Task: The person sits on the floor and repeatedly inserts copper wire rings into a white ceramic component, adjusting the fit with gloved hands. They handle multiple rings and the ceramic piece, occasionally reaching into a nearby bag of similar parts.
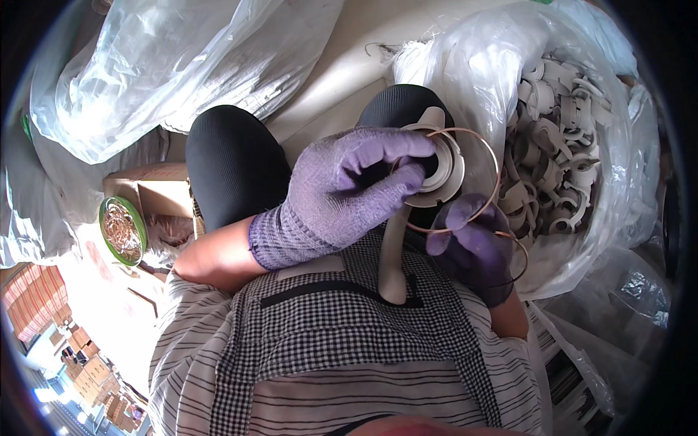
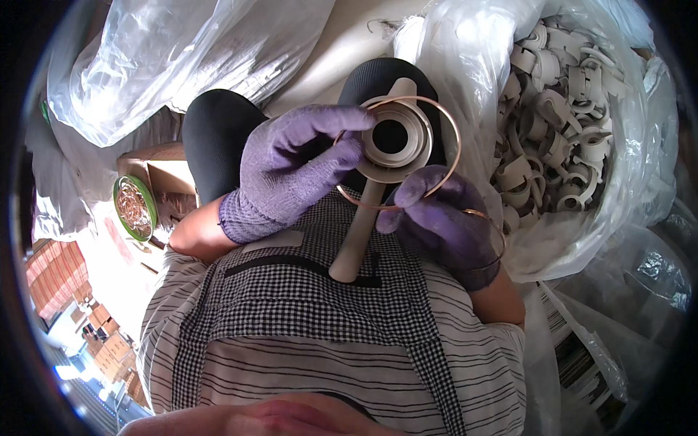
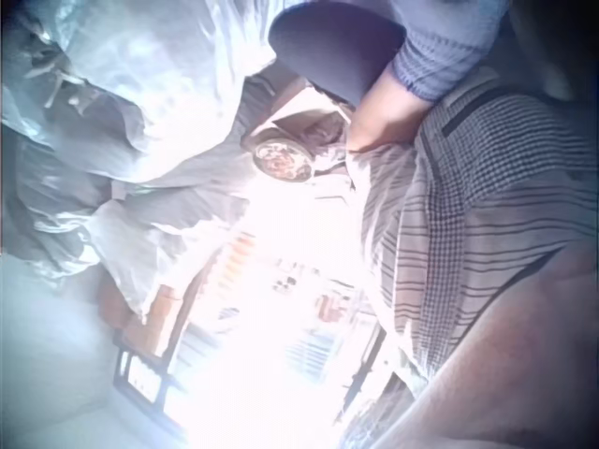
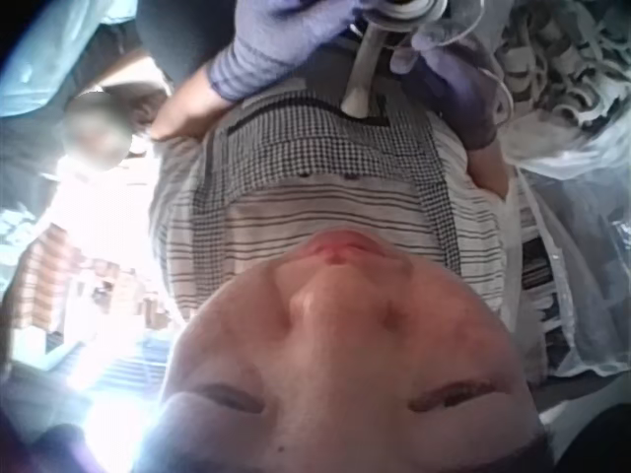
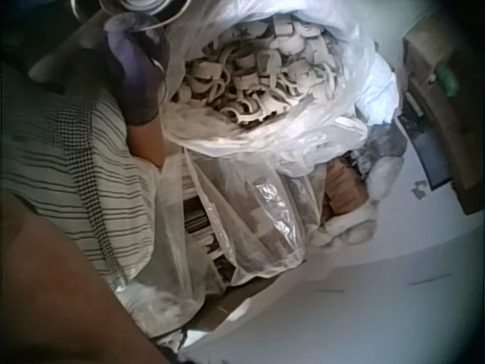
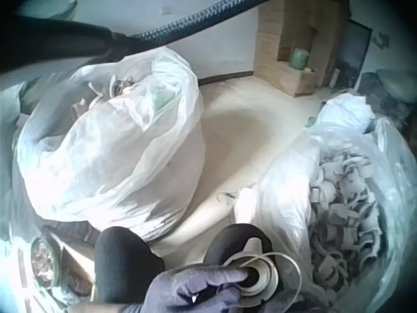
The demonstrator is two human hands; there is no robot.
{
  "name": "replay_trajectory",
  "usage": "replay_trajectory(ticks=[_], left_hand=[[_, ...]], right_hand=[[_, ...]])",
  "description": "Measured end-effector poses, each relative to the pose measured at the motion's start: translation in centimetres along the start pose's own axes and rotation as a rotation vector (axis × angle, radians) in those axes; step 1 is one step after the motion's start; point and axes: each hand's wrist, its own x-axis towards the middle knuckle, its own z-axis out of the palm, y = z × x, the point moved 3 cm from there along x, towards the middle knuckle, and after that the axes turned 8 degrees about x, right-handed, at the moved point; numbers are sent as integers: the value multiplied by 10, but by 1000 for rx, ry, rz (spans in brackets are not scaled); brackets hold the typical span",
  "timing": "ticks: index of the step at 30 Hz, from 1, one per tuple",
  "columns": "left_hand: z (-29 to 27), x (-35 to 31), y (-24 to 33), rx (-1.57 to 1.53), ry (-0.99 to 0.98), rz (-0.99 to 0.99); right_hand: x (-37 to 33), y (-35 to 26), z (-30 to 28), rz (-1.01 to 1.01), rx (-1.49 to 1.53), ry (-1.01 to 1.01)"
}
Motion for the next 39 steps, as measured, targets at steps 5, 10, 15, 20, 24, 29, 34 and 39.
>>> replay_trajectory(ticks=[5,10,15,20,24,29,34,39], left_hand=[[0,10,3,226,174,-10],[-5,38,-17,597,44,192],[2,48,-19,577,56,254],[-1,49,-35,501,27,56],[7,30,-45,202,214,-160],[5,27,-37,149,168,-227],[-6,21,-45,110,84,-108],[-5,14,-52,-12,76,-92]], right_hand=[[-8,-20,-11,-128,-617,228],[16,-20,-6,-380,-1236,461],[26,-3,-12,-633,-1181,259],[33,-4,-8,-600,-1204,239],[52,-20,-2,-533,-1318,190],[65,-26,-15,-577,-1294,124],[56,-20,-12,-543,-1309,123],[49,-21,-6,-477,-1455,123]])
